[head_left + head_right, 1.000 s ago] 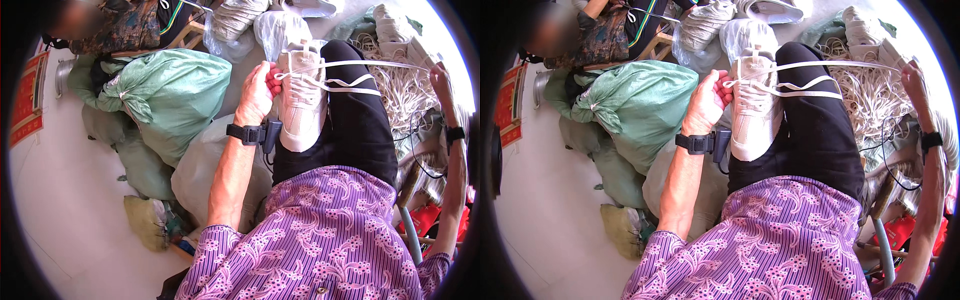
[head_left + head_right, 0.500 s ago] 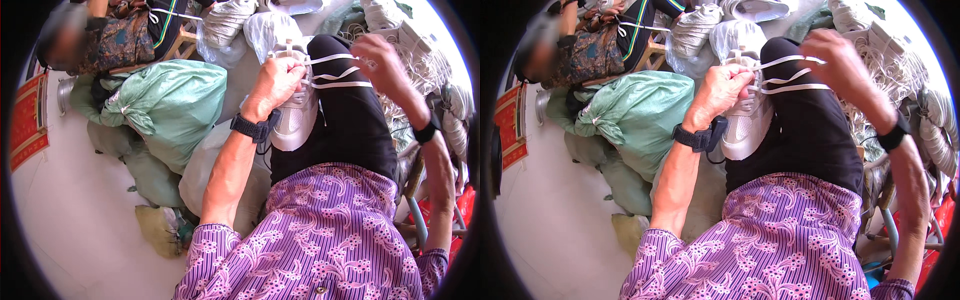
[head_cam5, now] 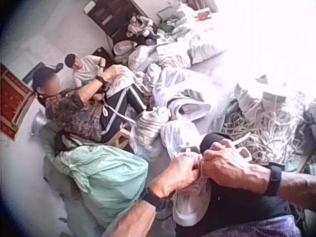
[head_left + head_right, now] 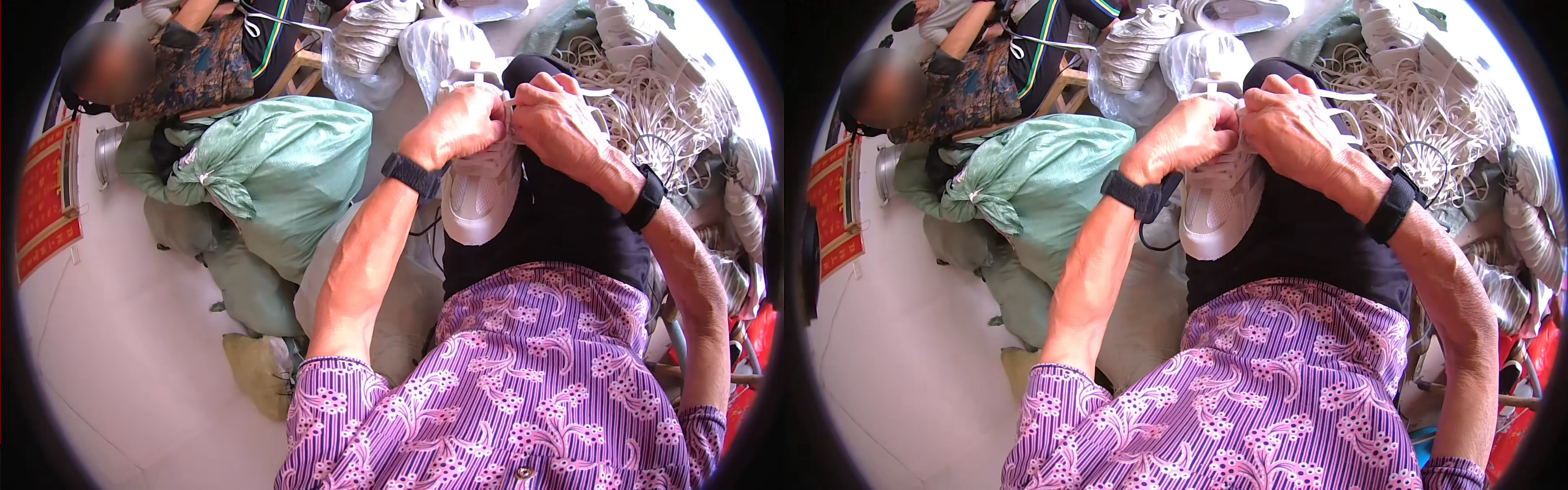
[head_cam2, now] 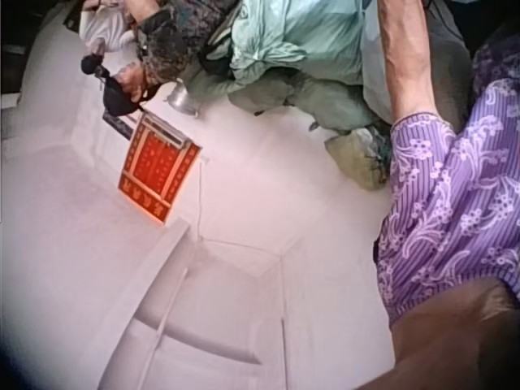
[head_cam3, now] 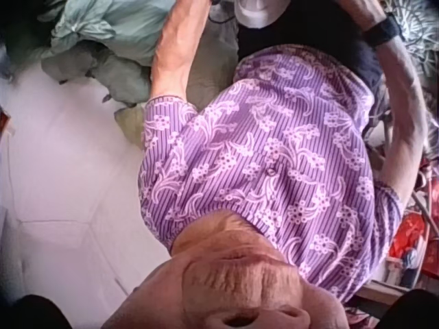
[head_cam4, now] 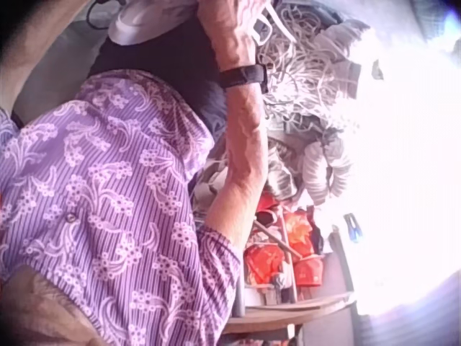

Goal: Lacing a shoe and tying bundles of components as part of an assembly process.

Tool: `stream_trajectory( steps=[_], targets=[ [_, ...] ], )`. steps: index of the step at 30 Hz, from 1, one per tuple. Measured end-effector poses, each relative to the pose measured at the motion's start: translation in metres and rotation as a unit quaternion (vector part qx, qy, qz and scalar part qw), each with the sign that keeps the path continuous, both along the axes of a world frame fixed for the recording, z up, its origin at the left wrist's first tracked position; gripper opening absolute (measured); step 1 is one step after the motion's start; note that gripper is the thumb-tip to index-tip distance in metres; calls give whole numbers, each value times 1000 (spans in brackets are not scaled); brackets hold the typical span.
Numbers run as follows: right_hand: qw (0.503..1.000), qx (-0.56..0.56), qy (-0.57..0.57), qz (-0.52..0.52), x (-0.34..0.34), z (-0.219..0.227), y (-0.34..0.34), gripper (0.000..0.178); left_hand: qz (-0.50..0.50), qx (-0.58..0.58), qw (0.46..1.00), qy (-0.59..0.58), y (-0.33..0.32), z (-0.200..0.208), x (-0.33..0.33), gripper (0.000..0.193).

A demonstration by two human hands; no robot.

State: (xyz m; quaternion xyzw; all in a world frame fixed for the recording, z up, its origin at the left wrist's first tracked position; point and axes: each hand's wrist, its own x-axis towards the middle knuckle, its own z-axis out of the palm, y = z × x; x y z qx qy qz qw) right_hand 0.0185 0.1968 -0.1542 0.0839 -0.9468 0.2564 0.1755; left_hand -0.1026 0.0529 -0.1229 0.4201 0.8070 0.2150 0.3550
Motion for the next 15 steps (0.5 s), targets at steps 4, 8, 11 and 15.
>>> stream_trajectory(
  steps=[4, 8, 11, 15],
  targets=[
    [999, -33, -13, -32, -3, 1, 5, 6, 91, 130, 984, 86, -17, 3, 19, 9],
    [997, -71, 0, 15, -17, 7, -6, 15, 224, 196, 955, 14, -28, -6, 21, 9],
    [974, -198, -107, 38, -35, 4, 4, 13, 181, 159, 970, 41, -22, -4, 22, 13],
    [849, -524, -33, 57, -41, 50, 23, 23, 43, 124, 986, 98, -21, -1, 19, 17]
  ],
)
